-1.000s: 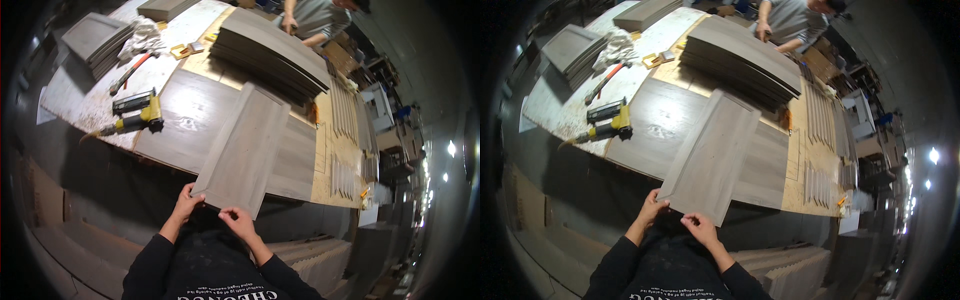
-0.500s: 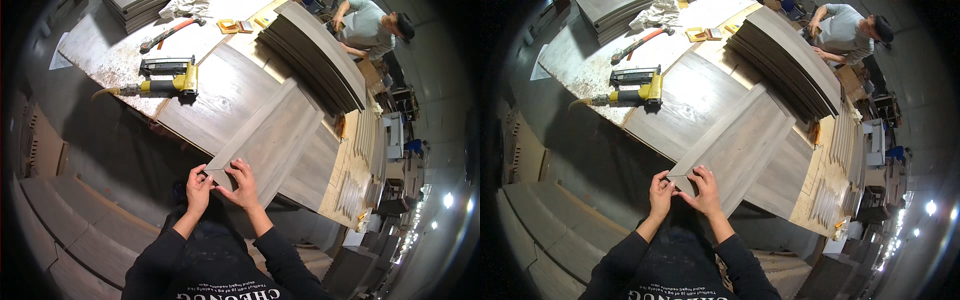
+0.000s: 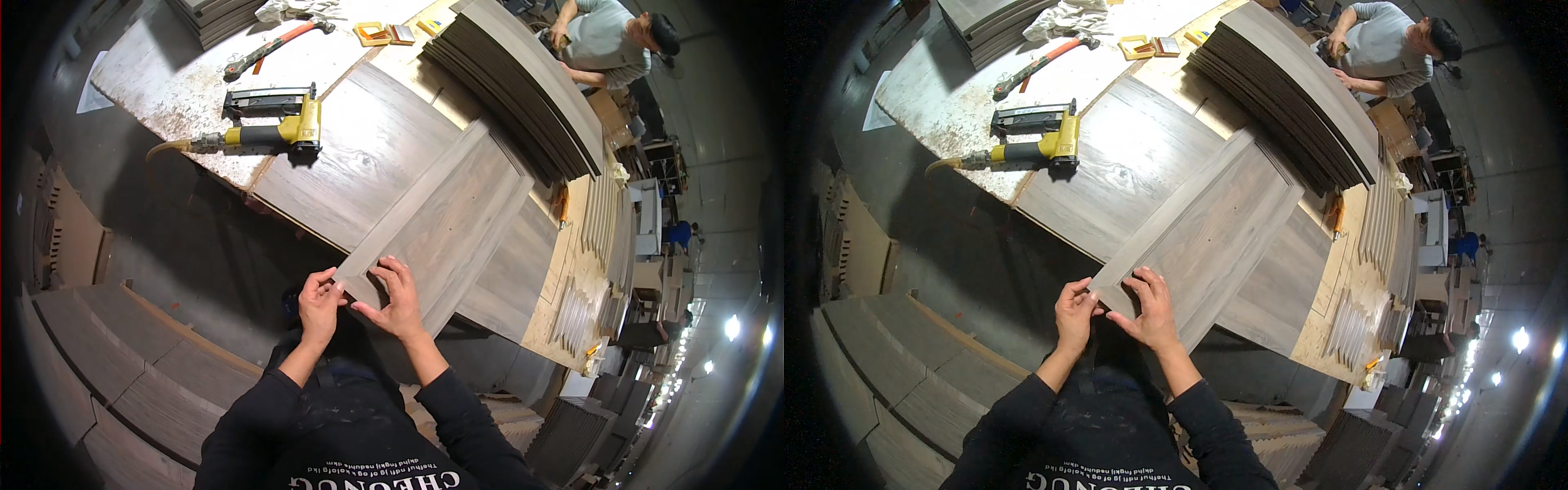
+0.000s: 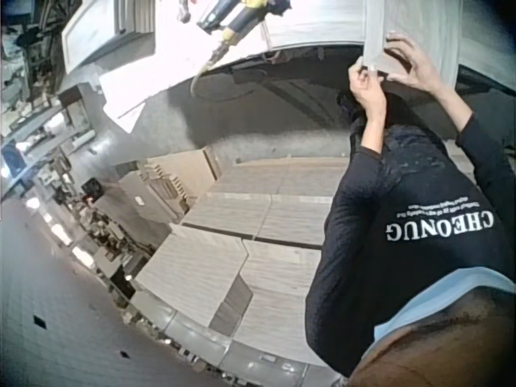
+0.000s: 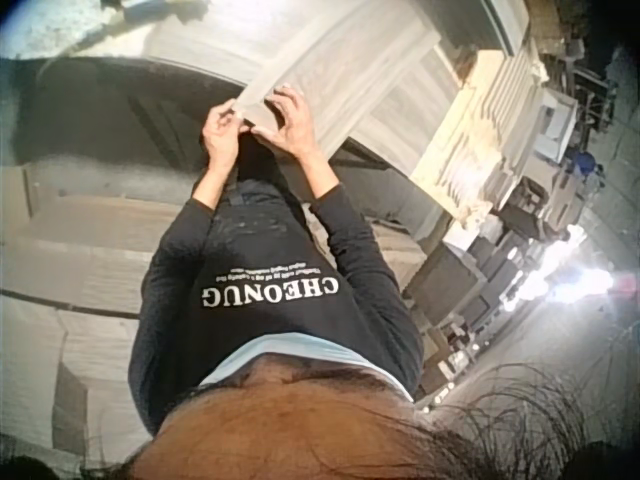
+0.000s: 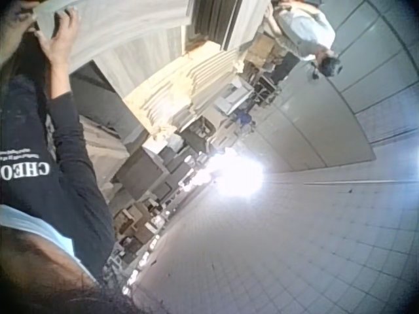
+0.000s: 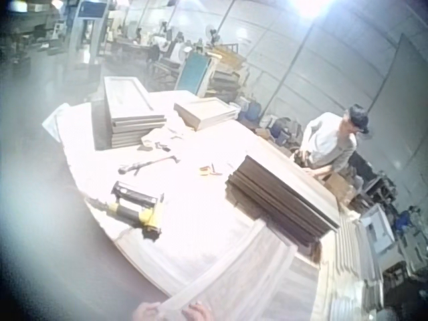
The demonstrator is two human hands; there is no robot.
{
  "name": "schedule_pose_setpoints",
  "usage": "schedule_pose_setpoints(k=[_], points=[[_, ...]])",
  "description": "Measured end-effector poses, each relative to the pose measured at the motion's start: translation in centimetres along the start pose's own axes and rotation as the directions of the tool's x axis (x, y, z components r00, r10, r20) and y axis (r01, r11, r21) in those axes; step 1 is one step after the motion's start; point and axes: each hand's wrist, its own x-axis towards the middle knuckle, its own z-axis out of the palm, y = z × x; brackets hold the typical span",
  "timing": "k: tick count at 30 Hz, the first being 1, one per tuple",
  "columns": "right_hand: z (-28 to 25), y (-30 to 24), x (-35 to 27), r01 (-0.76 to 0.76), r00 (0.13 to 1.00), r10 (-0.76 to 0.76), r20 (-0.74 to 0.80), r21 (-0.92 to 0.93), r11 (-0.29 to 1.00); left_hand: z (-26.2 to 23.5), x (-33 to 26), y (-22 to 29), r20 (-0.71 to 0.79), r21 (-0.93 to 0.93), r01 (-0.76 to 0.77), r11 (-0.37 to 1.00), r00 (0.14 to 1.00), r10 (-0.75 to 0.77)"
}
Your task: Assembling wood furniture panels using a pneumatic nail gun and adhesive.
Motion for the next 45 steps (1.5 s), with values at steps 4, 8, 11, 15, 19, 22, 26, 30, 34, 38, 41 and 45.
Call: schedule_pose_setpoints(k=[4, 8, 11, 15, 19, 22, 26, 30, 34, 38, 41, 45], points=[[-0.7, 0.1, 0.5, 0.003, 0.997, 0.002, 0.082, -0.058, 0.998, -0.3, 0.3, 0.5, -0.012, 0.008, 0.009, 1.0, 1.0, -0.009], [-0.8, 0.4, 1.0, 0.105, 0.992, -0.088, 0.09, -0.209, 0.972, -0.7, 0.6, 0.8, 0.006, -0.037, 0.025, 0.999, 1.0, -0.024], [-0.8, 0.6, 0.9, 0.05, 0.99, -0.022, 0.141, -0.2, 0.979, -1.0, 0.9, 1.1, 0.011, -0.045, 0.084, 0.995, 0.996, -0.083], [-1.0, 0.4, 0.9, 0.057, 0.985, -0.015, 0.17, -0.242, 0.968, -1.4, 1.1, 1.4, 0.02, 0.012, 0.095, 0.995, 0.995, -0.095], [-1.0, 0.5, 1.0, 0.057, 0.985, -0.015, 0.174, -0.244, 0.968, -0.6, 0.5, 1.4, -0.057, -0.008, 0.119, 0.993, 0.991, -0.119], [-0.9, 0.6, 1.0, 0.042, 0.987, -0.006, 0.163, -0.217, 0.975, 0.0, -0.1, 1.3, -0.123, -0.032, 0.106, 0.994, 0.986, -0.11], [-0.9, 1.0, 0.8, 0.001, 0.988, 0.016, 0.154, -0.108, 0.994, 0.1, -0.3, 0.9, -0.167, -0.041, 0.088, 0.995, 0.981, -0.094], [-1.0, 1.6, 0.5, 0.018, 0.986, -0.011, 0.167, -0.04, 0.999, 0.0, -0.3, 0.8, -0.165, -0.09, 0.074, 0.993, 0.982, -0.088], [-1.1, 1.7, 0.7, 0.056, 0.986, -0.041, 0.164, -0.089, 0.994, -0.3, -0.1, 1.0, -0.121, -0.089, 0.077, 0.993, 0.989, -0.087], [-1.4, 1.4, 0.7, 0.036, 0.983, -0.012, 0.184, -0.127, 0.991, -0.7, 0.2, 0.7, -0.07, -0.135, 0.068, 0.989, 0.995, -0.078], [-1.3, 1.3, 0.6, 0.034, 0.982, -0.007, 0.191, -0.135, 0.99, -1.1, 0.2, 0.7, -0.054, -0.101, 0.027, 0.994, 0.998, -0.033], [-1.2, 1.3, 0.7, 0.062, 0.973, -0.018, 0.23, -0.184, 0.981, -1.3, 0.2, 0.5, -0.05, -0.03, 0.045, 0.999, 0.998, -0.046]])
